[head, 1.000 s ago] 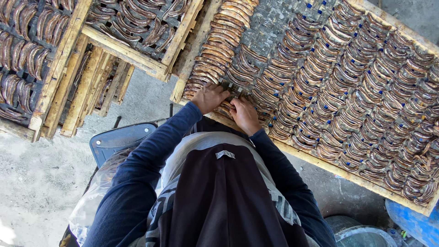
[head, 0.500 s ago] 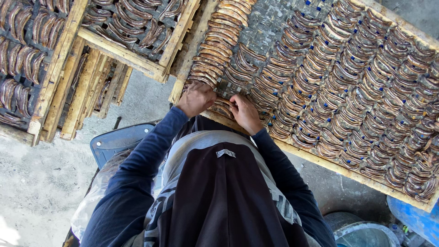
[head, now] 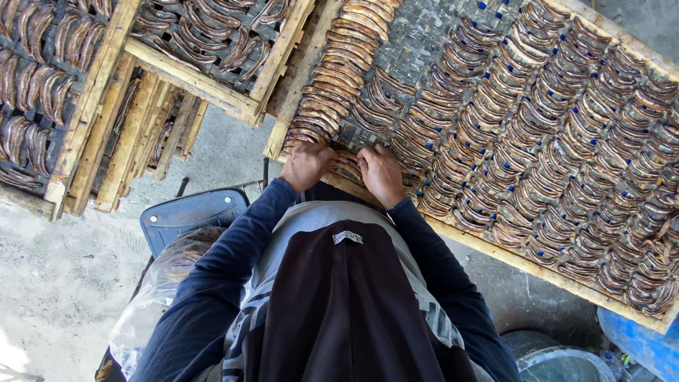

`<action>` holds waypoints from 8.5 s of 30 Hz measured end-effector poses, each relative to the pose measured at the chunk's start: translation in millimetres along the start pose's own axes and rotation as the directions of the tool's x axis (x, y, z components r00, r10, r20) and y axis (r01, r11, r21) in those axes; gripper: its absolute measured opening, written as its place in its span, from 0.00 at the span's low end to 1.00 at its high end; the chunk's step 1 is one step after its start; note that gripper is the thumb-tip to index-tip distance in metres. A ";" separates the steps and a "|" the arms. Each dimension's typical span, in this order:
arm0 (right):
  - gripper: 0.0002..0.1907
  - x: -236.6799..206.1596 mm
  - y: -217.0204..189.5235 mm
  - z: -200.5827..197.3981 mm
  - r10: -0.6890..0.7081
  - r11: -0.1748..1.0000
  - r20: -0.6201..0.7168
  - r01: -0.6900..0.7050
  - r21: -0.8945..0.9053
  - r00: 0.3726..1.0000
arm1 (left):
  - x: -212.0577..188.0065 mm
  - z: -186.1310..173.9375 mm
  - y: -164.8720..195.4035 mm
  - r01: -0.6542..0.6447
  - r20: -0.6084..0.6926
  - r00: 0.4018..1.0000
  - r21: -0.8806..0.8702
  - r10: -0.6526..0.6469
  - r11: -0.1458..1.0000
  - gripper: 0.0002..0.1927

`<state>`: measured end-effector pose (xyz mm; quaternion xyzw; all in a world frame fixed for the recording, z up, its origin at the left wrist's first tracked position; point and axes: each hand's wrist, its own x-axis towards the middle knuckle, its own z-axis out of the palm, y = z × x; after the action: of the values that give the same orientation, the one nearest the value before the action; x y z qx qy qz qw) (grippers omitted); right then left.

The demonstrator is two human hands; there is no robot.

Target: The person sits at large woven bamboo drying trays filled with dried banana slices and fills empty gaps in the rows, picking slices one at a time and placing them into the sparse middle section of the tray. They work across different trays, pressing slices into the woven grid to form even rows.

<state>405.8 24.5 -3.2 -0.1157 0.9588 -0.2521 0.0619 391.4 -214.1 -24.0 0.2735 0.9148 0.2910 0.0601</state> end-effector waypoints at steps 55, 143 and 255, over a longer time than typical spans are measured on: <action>0.11 25.5 42.5 -1.1 -0.020 0.998 -0.034 0.022 0.064 0.999 | 16.4 -3.6 5.0 0.006 -0.239 0.971 0.051 0.006 0.999 0.09; 0.12 82.5 75.9 -46.0 -0.205 0.928 -0.060 0.174 -0.330 0.977 | 177.5 -5.4 -4.0 -0.358 0.009 0.929 0.276 0.370 0.892 0.16; 0.15 45.1 39.5 -3.5 0.210 0.946 0.188 -0.248 0.210 0.959 | 148.5 3.2 11.4 -0.290 0.536 0.832 0.197 0.145 0.937 0.15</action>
<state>354.0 48.2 -22.6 -0.0153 0.9214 -0.3430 0.1822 272.3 -125.3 -12.8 0.4497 0.8588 0.0850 0.2301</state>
